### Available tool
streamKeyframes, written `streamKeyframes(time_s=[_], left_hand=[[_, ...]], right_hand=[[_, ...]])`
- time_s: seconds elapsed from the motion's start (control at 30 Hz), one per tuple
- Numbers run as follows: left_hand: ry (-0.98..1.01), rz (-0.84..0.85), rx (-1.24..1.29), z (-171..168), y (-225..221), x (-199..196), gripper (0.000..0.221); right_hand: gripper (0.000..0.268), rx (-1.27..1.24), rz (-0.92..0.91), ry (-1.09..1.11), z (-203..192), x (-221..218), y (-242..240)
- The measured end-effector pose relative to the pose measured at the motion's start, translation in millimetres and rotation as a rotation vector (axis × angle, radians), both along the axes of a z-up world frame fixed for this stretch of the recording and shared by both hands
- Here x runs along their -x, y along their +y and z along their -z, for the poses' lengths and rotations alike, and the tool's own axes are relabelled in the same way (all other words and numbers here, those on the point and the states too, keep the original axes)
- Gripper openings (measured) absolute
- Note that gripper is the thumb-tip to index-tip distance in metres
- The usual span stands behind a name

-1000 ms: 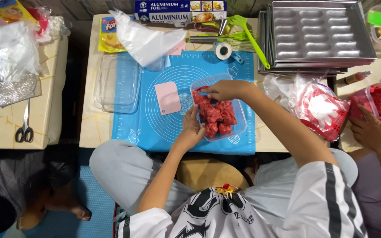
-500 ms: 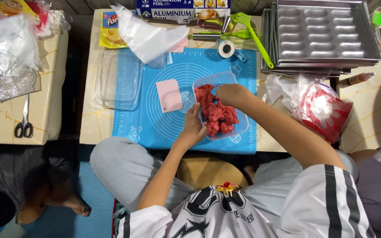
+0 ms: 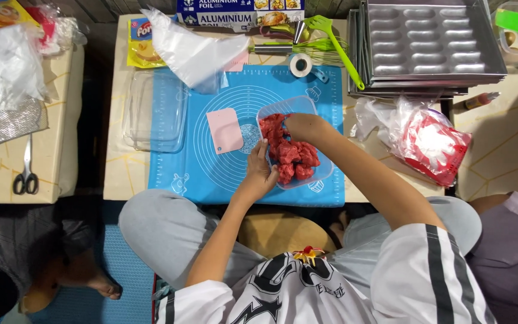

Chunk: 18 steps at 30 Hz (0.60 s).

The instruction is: The person is preparing red dough by scraping it out of a container with a spatula and then kneading it by hand on a silicone mat.

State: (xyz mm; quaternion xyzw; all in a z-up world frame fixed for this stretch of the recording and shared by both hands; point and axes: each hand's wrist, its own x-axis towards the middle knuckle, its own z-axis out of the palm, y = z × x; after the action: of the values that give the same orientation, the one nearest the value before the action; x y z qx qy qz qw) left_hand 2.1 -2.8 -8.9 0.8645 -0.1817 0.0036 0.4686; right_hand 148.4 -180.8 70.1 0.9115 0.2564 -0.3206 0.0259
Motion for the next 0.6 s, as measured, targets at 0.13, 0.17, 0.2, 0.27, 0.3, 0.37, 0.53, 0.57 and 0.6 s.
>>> streamKeyframes(time_s=[0.13, 0.17, 0.2, 0.27, 0.3, 0.37, 0.53, 0.57, 0.6], left_hand=[[-0.01, -0.009, -0.01, -2, -2, 2, 0.077], [0.001, -0.009, -0.006, -6, -1, 2, 0.077], [0.012, -0.01, -0.003, -11, 0, 3, 0.078], [0.012, -0.014, -0.005, -9, 2, 4, 0.078], [0.021, -0.01, -0.007, -8, 2, 4, 0.078], [0.014, -0.017, -0.018, -6, 2, 3, 0.079], [0.033, -0.011, -0.055, -5, 5, 0, 0.081], [0.069, 0.013, -0.048, -11, 6, 1, 0.078], [0.105, 0.037, -0.042, -16, 6, 2, 0.077]], right_hand=[[0.026, 0.021, -0.02, -0.038, 17, -3, -1], [0.029, 0.025, -0.036, -0.05, 20, -4, 0], [0.032, 0.029, -0.052, -0.062, 22, -4, 1], [0.032, 0.026, -0.047, -0.053, 20, -9, 2], [0.033, 0.023, -0.034, -0.037, 19, -11, 2], [0.033, 0.041, -0.06, 0.002, -11, -7, 3], [0.034, 0.084, -0.089, -0.013, -1, -12, -10], [0.029, 0.1, -0.11, -0.036, -4, -10, -15], [0.025, 0.117, -0.131, -0.059, -7, -8, -19]])
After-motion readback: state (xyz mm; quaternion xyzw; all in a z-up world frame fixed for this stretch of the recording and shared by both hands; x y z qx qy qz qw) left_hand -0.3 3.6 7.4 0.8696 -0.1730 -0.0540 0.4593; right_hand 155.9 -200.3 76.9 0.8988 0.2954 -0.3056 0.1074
